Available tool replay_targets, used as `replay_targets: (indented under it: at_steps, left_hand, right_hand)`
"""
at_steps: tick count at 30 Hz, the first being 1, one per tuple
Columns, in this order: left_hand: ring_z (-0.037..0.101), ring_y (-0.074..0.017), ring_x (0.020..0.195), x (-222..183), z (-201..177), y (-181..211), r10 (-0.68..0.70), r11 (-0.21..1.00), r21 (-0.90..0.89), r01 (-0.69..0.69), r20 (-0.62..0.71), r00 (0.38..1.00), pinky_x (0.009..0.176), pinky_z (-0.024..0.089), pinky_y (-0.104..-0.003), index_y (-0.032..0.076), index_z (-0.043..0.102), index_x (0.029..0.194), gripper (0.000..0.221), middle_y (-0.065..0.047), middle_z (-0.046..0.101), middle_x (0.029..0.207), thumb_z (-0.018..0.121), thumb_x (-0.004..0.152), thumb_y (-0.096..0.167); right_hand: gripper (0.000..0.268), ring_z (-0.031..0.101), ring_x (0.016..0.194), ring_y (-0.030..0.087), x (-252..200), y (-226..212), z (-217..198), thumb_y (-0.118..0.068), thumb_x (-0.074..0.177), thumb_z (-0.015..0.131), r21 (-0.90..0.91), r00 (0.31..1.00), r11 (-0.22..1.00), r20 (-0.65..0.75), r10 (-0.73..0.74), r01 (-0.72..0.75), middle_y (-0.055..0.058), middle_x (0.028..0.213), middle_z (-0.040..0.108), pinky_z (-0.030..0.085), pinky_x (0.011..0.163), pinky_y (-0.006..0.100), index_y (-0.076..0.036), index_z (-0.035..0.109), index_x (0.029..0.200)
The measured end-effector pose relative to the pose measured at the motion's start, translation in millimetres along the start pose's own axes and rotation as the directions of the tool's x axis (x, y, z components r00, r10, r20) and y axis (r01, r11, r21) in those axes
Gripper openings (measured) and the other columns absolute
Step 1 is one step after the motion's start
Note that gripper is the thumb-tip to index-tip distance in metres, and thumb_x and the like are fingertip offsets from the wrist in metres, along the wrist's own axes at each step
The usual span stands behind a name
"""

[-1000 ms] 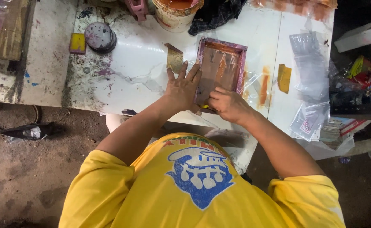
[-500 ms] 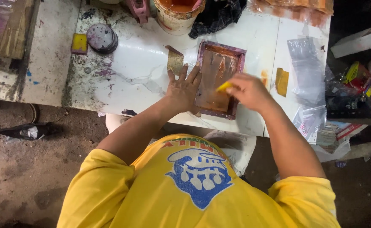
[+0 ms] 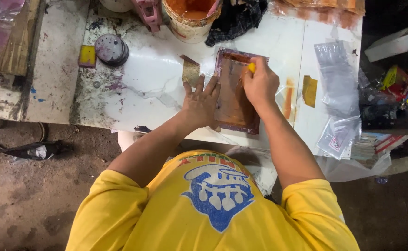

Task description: Spreading ink or emulsion onto a screen printing frame using a small sponge to prepare it for printing.

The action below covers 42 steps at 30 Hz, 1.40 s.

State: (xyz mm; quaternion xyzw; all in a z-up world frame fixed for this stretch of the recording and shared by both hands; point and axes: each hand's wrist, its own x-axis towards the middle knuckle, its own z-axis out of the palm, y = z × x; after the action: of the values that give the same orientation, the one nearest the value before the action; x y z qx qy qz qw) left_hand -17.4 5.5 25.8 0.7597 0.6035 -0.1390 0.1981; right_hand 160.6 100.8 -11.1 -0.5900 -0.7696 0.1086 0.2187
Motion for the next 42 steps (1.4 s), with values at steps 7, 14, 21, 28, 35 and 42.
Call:
replay_targets:
  at_steps: [7, 14, 21, 28, 35, 42]
  left_hand:
    - [0.019, -0.0423, 0.153, 2, -3, -1, -0.001, 1.000, 0.003, 0.001, -0.004, 1.000, 0.109, 0.022, -0.076, 0.010, 0.022, 0.162, 0.128, -0.012, 0.015, 0.170, 0.082, 0.065, 0.068]
    - [0.021, -0.0423, 0.152, 1, 5, 4, -0.012, 1.000, -0.022, 0.011, -0.050, 0.999, 0.109, 0.023, -0.077, 0.009, 0.026, 0.161, 0.126, -0.013, 0.015, 0.169, 0.073, 0.068, 0.080]
    - [0.023, -0.0440, 0.150, 6, 9, 10, -0.040, 0.999, 0.019, 0.041, -0.060, 0.997, 0.106, 0.024, -0.078, 0.007, 0.027, 0.159, 0.128, -0.016, 0.017, 0.168, 0.073, 0.066, 0.081]
    - [0.022, -0.0449, 0.151, 10, 12, 9, -0.038, 0.999, 0.015, 0.038, -0.057, 0.998, 0.105, 0.024, -0.078, 0.007, 0.026, 0.160, 0.130, -0.016, 0.015, 0.169, 0.069, 0.066, 0.086]
    - [-0.001, -0.0414, 0.155, 24, 27, 8, -0.045, 0.995, 0.085, 0.050, -0.064, 0.997, 0.110, 0.018, -0.076, 0.010, 0.016, 0.162, 0.140, -0.011, 0.002, 0.171, 0.067, 0.062, 0.094]
    - [-0.005, -0.0418, 0.155, 22, 15, 11, -0.062, 0.995, 0.083, 0.057, 0.054, 0.997, 0.112, 0.016, -0.076, 0.010, 0.009, 0.163, 0.142, -0.012, -0.006, 0.172, 0.067, 0.064, 0.094]
  right_hand:
    - [0.028, 0.073, 0.102, 0.040, 2, 5, 5, -0.010, 0.098, 0.073, -0.047, 1.000, 0.999, 0.030, -0.008, 0.010, 0.020, 0.108, 0.072, 0.059, 0.089, 0.050, -0.010, 0.058, 0.123]
    - [0.032, 0.073, 0.101, 0.040, 3, -2, -3, -0.014, 0.100, 0.069, -0.133, 0.988, 0.990, 0.151, -0.029, 0.049, 0.021, 0.110, 0.073, 0.056, 0.089, 0.052, -0.010, 0.057, 0.129]
    - [0.020, 0.068, 0.103, 0.043, 23, 18, -17, -0.021, 0.102, 0.069, -0.091, 0.982, 0.993, 0.182, -0.058, 0.075, 0.019, 0.108, 0.070, 0.052, 0.089, 0.057, -0.008, 0.064, 0.117]
    - [0.012, 0.066, 0.100, 0.032, 43, 37, -6, -0.021, 0.106, 0.060, -0.258, 0.952, 0.943, 0.274, -0.136, 0.209, 0.009, 0.102, 0.067, 0.052, 0.089, 0.049, -0.014, 0.068, 0.111]
    - [0.009, 0.048, 0.077, 0.025, 41, 37, 4, -0.001, 0.101, 0.059, -0.191, 0.912, 0.903, 0.224, -0.343, 0.386, 0.004, 0.084, 0.051, 0.045, 0.056, 0.040, -0.008, 0.059, 0.096]
    - [0.012, 0.053, 0.084, 0.026, 22, 54, 12, -0.005, 0.103, 0.062, -0.080, 0.814, 0.825, 0.242, -0.528, 0.559, 0.007, 0.088, 0.056, 0.049, 0.064, 0.040, -0.003, 0.064, 0.091]
